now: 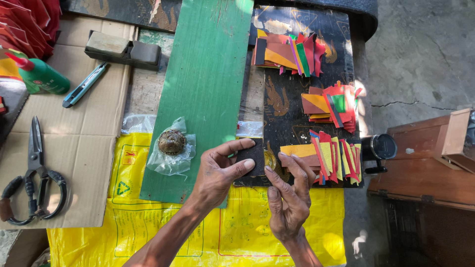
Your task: The person repeatedly picks up small colored paper pieces, applies a liquid from a small container to the edges, and presses them together to form layered units. The person handles the pieces one at a time and places the finished units into a growing stack on the table.
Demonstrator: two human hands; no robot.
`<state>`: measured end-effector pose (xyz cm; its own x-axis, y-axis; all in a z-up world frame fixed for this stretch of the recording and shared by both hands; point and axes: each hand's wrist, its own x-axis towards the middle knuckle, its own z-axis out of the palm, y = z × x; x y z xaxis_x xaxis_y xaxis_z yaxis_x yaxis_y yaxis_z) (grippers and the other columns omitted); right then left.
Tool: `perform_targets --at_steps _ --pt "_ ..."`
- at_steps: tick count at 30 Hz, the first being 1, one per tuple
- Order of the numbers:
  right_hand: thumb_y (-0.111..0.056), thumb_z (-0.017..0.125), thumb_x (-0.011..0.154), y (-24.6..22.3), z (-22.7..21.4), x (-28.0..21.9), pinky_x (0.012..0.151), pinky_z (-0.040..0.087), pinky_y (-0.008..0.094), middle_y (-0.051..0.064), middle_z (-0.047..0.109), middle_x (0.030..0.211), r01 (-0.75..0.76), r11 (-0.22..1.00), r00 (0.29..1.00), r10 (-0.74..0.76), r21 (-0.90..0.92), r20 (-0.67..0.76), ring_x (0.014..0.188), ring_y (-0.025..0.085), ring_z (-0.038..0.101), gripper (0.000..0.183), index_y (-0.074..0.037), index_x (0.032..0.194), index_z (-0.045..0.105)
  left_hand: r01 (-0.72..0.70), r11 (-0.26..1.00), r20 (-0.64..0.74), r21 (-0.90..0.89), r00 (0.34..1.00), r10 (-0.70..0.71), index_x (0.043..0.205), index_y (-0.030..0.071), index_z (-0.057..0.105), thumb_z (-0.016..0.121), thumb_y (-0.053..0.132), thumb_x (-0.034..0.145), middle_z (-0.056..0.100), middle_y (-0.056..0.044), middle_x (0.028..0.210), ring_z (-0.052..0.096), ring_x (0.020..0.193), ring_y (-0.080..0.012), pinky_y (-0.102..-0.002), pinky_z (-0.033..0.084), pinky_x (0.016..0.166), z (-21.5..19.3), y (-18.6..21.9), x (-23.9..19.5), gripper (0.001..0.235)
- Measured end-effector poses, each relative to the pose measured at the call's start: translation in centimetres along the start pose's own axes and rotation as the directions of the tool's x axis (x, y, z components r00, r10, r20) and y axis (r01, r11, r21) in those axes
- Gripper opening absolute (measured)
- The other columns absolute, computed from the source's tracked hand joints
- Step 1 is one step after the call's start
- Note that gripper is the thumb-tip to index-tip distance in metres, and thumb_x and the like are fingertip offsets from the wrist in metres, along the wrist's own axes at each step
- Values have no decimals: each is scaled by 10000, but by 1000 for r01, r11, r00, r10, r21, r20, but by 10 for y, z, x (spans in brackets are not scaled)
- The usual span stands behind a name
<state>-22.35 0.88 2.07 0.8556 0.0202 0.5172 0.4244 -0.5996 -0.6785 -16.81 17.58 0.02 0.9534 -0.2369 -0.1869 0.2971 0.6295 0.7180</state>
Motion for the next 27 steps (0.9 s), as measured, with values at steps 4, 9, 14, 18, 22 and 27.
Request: perform_targets --at_steps 4,9,14,18,22,27 --pt "-228 540 1066 -2 -5 -1 1234 340 435 88 625 1440 -21 999 999 22 31 -39 1391 280 464 255 -140 1136 769 21 999 -23 -35 1000 -22 1285 -97 635 766 -9 845 732 -165 1148 718 976 -179 -330 612 900 1 -1 0 467" --pt "-330 437 1090 2 -4 13 1235 296 441 150 472 1574 -132 977 987 114 166 115 1467 296 403 495 -27 1459 566 50 993 22 104 998 -52 1277 -85 662 771 -9 850 743 -144 1117 709 981 -152 -311 609 900 1 -4 1 446" --pt "-367 410 1105 6 -3 20 1279 248 436 155 459 1605 -135 977 979 106 164 173 1514 297 365 554 -22 1531 494 118 985 51 127 991 -125 1254 -55 669 765 -18 845 753 -119 1070 714 927 -130 -289 615 847 3 -4 4 421" --pt "-371 421 1103 5 -9 9 1279 259 441 148 489 1587 -155 976 982 136 153 128 1501 304 399 540 -27 1504 530 92 970 4 223 995 -96 1217 -55 699 771 -35 834 767 -127 1022 716 868 -129 -275 623 796 11 -3 17 390" --pt "-396 432 1095 14 -20 -2 1270 281 450 141 526 1558 -159 980 987 153 120 55 1477 323 440 545 -27 1472 565 23 956 5 292 1000 -26 1202 -52 704 774 -34 823 761 -114 1027 715 874 -125 -273 623 786 30 -6 37 385" --pt "-343 468 1077 57 -83 11 1177 393 347 114 621 1379 -62 998 953 56 -11 -297 1360 216 543 432 -70 1354 657 -91 890 12 446 995 95 1214 -19 702 736 14 876 762 -85 1065 713 899 -107 -245 623 796 56 -6 79 341"
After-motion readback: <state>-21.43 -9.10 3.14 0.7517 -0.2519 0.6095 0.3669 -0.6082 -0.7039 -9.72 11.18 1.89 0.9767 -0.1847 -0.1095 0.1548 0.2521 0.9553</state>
